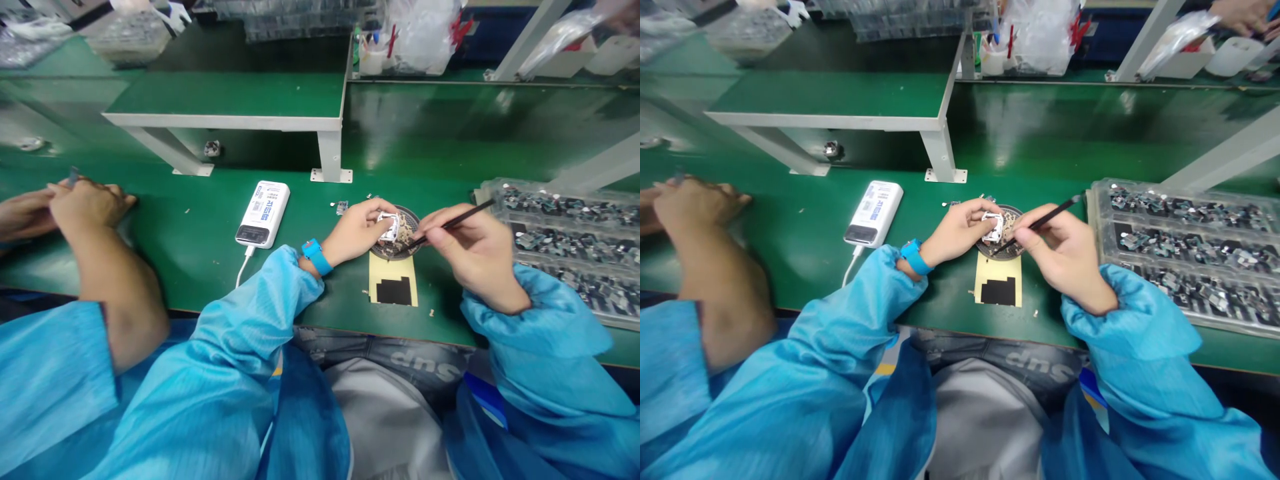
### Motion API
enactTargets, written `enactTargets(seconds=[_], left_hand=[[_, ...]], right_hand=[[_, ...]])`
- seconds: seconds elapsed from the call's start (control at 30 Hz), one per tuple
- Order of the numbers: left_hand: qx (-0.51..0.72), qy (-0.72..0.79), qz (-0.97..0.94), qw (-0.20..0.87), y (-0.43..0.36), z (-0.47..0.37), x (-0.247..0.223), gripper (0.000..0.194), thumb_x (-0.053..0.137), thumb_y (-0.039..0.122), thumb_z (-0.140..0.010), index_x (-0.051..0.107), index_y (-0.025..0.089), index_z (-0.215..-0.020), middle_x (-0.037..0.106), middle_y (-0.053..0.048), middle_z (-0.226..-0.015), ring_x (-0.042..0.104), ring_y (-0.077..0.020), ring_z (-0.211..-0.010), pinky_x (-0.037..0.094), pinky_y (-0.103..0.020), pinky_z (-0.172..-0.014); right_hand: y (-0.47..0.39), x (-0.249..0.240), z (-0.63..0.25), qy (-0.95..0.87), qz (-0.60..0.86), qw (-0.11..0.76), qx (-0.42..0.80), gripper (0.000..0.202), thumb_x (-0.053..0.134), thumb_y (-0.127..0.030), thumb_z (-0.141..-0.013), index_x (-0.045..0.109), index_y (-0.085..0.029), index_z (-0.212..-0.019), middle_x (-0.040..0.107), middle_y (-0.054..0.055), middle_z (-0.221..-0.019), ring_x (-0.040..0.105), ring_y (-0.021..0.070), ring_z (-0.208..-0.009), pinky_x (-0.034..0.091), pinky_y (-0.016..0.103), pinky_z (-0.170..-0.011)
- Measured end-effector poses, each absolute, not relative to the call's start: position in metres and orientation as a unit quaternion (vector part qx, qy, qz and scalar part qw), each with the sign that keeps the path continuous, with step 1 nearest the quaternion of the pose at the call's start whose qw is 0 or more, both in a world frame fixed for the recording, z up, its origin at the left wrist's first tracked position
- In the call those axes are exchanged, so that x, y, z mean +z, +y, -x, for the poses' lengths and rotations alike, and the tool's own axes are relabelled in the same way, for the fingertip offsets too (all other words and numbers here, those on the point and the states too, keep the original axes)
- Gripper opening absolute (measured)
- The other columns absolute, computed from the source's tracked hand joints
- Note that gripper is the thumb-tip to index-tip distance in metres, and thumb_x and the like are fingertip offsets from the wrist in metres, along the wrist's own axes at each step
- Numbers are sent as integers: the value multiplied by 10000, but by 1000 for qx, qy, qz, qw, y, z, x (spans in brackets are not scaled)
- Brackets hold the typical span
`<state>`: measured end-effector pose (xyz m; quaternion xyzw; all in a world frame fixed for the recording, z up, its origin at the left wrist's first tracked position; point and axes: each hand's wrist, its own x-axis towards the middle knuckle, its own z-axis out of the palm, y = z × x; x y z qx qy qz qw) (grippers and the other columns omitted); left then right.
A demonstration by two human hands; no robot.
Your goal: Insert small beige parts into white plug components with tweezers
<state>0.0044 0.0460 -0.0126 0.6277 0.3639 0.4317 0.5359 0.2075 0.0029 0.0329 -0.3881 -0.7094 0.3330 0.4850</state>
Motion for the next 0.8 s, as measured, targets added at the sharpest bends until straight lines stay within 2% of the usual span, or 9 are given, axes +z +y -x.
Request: enactTargets(seconds=[0.1, 0.2, 0.47, 0.8], left_hand=[[428, 378, -632, 524, 44, -5, -12, 135, 637, 168, -926, 667, 155, -1057, 705, -47, -928, 648, -139, -764, 496, -264, -674], [426, 384, -642, 509, 41, -6, -10, 124, 636, 169, -928, 674, 173, -1046, 694, -38, -921, 641, -142, -759, 494, -270, -664], [420, 380, -647, 511, 37, -6, -9, 122, 623, 174, -941, 669, 181, -1054, 684, -29, -892, 635, -140, -741, 491, -268, -652], [423, 377, -649, 507, 38, -6, -9, 131, 618, 144, -941, 664, 168, -1061, 702, -41, -954, 661, -146, -794, 506, -276, -701]], right_hand=[[6, 35, -210, -696, 393, 557, 225, 86, 714, -327, -919, 684, -252, -945, 727, 63, -918, 720, 224, -862, 603, 407, -799], [10, 32, -212, -707, 399, 557, 172, 67, 719, -308, -910, 693, -257, -945, 734, 68, -929, 718, 242, -881, 591, 443, -832], [12, 29, -211, -727, 415, 529, 138, 44, 722, -284, -905, 719, -259, -941, 759, 63, -929, 731, 244, -892, 600, 428, -806], [12, 30, -210, -730, 405, 530, 148, 53, 740, -222, -875, 738, -233, -927, 761, 55, -913, 729, 231, -882, 587, 406, -799]])
